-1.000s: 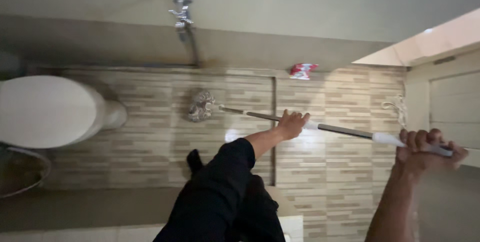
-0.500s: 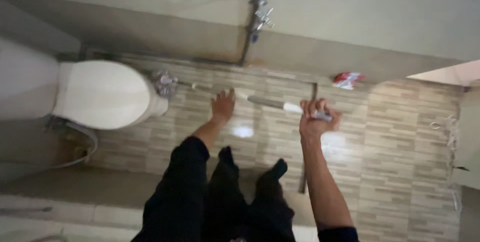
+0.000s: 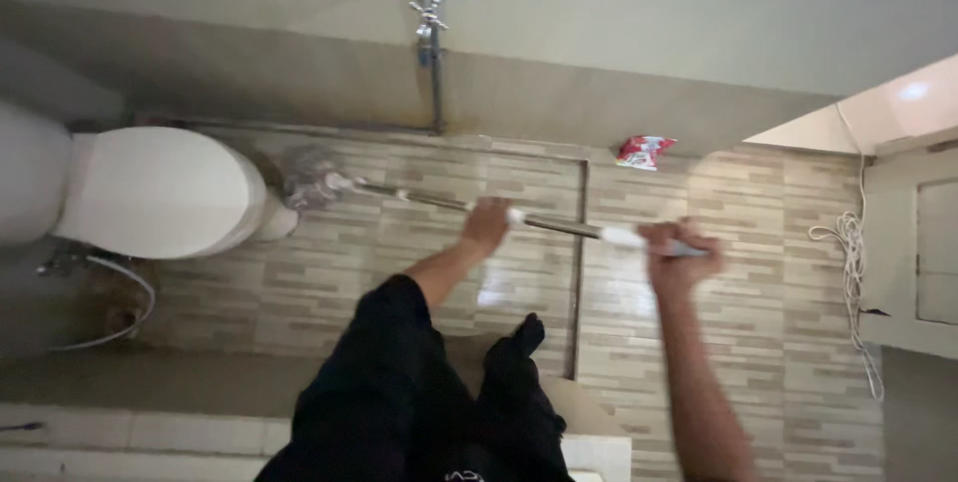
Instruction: The person cleans the bathroom floor using a mop, moving the mop head back and forth across the tiled surface between the bathtub and the toilet.
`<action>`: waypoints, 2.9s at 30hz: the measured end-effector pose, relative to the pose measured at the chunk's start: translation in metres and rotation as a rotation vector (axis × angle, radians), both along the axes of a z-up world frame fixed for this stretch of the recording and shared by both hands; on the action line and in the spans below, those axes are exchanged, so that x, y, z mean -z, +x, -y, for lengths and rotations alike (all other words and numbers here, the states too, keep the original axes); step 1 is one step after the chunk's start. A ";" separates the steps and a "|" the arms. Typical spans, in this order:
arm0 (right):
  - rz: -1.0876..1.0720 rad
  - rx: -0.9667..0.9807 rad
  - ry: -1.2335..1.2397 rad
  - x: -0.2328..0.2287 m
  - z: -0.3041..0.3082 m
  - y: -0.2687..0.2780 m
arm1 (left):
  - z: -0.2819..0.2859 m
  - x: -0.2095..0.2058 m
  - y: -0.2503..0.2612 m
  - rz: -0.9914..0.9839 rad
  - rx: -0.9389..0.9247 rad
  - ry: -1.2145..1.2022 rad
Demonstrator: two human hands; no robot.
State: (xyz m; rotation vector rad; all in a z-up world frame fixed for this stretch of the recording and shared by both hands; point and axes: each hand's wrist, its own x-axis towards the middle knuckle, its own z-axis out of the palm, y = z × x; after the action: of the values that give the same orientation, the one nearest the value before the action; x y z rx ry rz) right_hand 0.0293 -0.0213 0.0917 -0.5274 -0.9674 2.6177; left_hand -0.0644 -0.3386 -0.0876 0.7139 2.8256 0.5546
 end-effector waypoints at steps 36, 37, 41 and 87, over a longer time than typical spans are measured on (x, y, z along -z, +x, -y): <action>-0.177 -0.175 0.191 -0.060 -0.221 0.045 | -0.179 -0.048 0.084 0.408 0.090 0.256; -0.182 -0.185 0.167 -0.042 -0.192 0.038 | -0.147 -0.038 0.080 0.436 0.070 0.229; -0.298 -0.266 -0.041 0.050 -0.038 0.044 | 0.007 0.006 0.098 0.550 -0.104 0.042; -0.088 0.489 0.388 -0.146 -0.346 0.275 | -0.497 -0.140 0.211 0.299 0.713 0.270</action>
State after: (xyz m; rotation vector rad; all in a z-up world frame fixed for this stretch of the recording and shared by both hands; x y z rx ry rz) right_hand 0.3039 0.3247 0.2382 -0.4712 -1.1152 1.9478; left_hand 0.1465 0.1582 0.0524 1.4505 2.0410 0.8166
